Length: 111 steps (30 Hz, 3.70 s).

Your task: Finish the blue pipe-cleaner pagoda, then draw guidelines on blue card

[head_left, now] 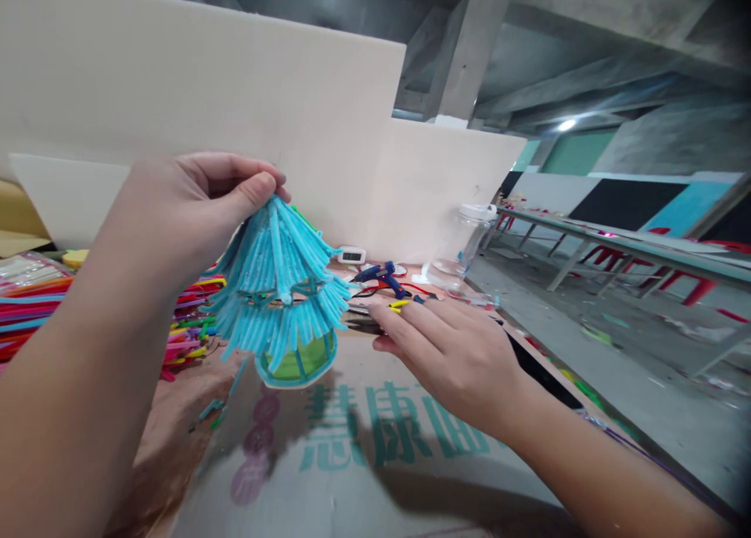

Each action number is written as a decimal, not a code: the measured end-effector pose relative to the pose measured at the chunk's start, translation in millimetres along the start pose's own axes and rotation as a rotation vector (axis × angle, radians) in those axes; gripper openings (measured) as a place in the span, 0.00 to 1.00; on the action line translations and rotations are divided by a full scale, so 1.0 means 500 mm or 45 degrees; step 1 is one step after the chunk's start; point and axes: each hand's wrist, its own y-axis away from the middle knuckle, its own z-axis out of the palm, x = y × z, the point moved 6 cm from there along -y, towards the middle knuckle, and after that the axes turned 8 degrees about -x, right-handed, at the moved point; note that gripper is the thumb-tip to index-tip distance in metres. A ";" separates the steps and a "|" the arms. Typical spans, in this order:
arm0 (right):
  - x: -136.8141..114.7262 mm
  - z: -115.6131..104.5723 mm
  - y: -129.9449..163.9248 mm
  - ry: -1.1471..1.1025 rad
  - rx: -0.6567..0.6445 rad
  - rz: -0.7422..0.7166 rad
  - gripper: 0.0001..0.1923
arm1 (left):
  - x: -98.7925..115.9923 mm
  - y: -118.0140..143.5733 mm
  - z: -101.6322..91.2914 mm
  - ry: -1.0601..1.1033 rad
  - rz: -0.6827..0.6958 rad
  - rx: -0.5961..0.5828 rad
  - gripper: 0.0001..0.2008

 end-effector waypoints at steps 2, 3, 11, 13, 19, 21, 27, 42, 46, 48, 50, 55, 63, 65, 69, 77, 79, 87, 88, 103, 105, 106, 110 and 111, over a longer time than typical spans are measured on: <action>0.006 -0.003 0.003 0.009 0.006 0.032 0.13 | -0.002 -0.001 0.001 -0.010 -0.016 -0.008 0.11; 0.010 -0.005 0.004 -0.008 0.016 0.069 0.13 | -0.003 -0.002 0.002 -0.019 -0.022 -0.009 0.11; -0.003 -0.005 0.003 -0.255 0.067 0.126 0.16 | -0.018 -0.008 0.008 0.116 -0.033 0.000 0.12; -0.010 0.003 0.002 -0.225 0.030 0.113 0.16 | -0.019 -0.007 0.010 0.112 -0.054 -0.014 0.12; -0.011 0.011 0.004 -0.114 -0.018 0.098 0.16 | -0.014 -0.003 0.012 0.083 -0.070 -0.017 0.13; -0.010 0.010 0.003 -0.077 -0.018 0.095 0.16 | -0.014 -0.004 0.012 0.079 -0.065 -0.023 0.13; -0.008 0.007 0.004 -0.036 -0.020 0.099 0.16 | -0.018 -0.007 0.005 0.050 -0.032 -0.021 0.11; -0.006 0.006 0.002 -0.072 -0.014 0.124 0.14 | -0.016 -0.005 0.004 0.038 -0.029 -0.019 0.11; -0.001 -0.005 0.002 -0.119 0.065 0.142 0.15 | -0.016 -0.004 0.005 0.040 -0.037 -0.014 0.11; 0.000 -0.007 0.002 -0.114 0.071 0.143 0.15 | -0.017 -0.006 0.005 0.035 -0.025 -0.009 0.12; -0.002 -0.003 0.002 -0.097 0.029 0.137 0.15 | -0.018 -0.007 0.005 0.030 -0.021 -0.008 0.12; -0.004 0.010 0.004 -0.068 -0.047 0.141 0.15 | -0.019 -0.007 0.004 0.024 -0.035 -0.011 0.13; -0.004 0.006 0.004 -0.096 -0.017 0.131 0.15 | -0.014 -0.006 0.005 0.044 -0.032 -0.005 0.10; -0.005 0.004 0.005 -0.101 0.004 0.131 0.15 | -0.014 -0.005 0.005 0.036 -0.045 0.001 0.11; -0.007 0.001 0.004 -0.084 0.014 0.123 0.16 | -0.011 -0.005 0.004 0.034 -0.045 0.009 0.10; -0.005 0.004 0.003 -0.072 -0.024 0.136 0.15 | -0.004 -0.001 0.004 -0.023 -0.044 0.003 0.10; -0.004 0.006 0.002 -0.076 -0.031 0.141 0.15 | -0.003 0.000 0.003 -0.030 -0.042 0.002 0.10; -0.004 0.011 0.002 -0.089 -0.081 0.169 0.16 | -0.001 0.003 0.006 -0.023 -0.054 -0.012 0.11; -0.005 0.011 0.003 -0.088 -0.073 0.165 0.16 | 0.000 0.004 0.006 -0.022 -0.063 -0.012 0.11; 0.001 0.000 0.003 -0.117 0.020 0.168 0.15 | 0.001 0.001 0.004 -0.044 -0.073 -0.003 0.11; -0.002 0.004 0.001 -0.119 -0.010 0.158 0.15 | 0.003 0.001 0.005 -0.053 -0.070 0.005 0.11; -0.002 0.006 0.001 -0.119 -0.019 0.160 0.15 | 0.004 0.002 0.005 -0.053 -0.065 0.005 0.10; 0.000 0.005 0.001 -0.123 -0.028 0.174 0.15 | 0.006 0.003 0.008 -0.037 -0.061 -0.006 0.09; 0.000 0.005 0.001 -0.129 -0.035 0.174 0.15 | 0.006 0.003 0.008 -0.028 -0.060 -0.012 0.10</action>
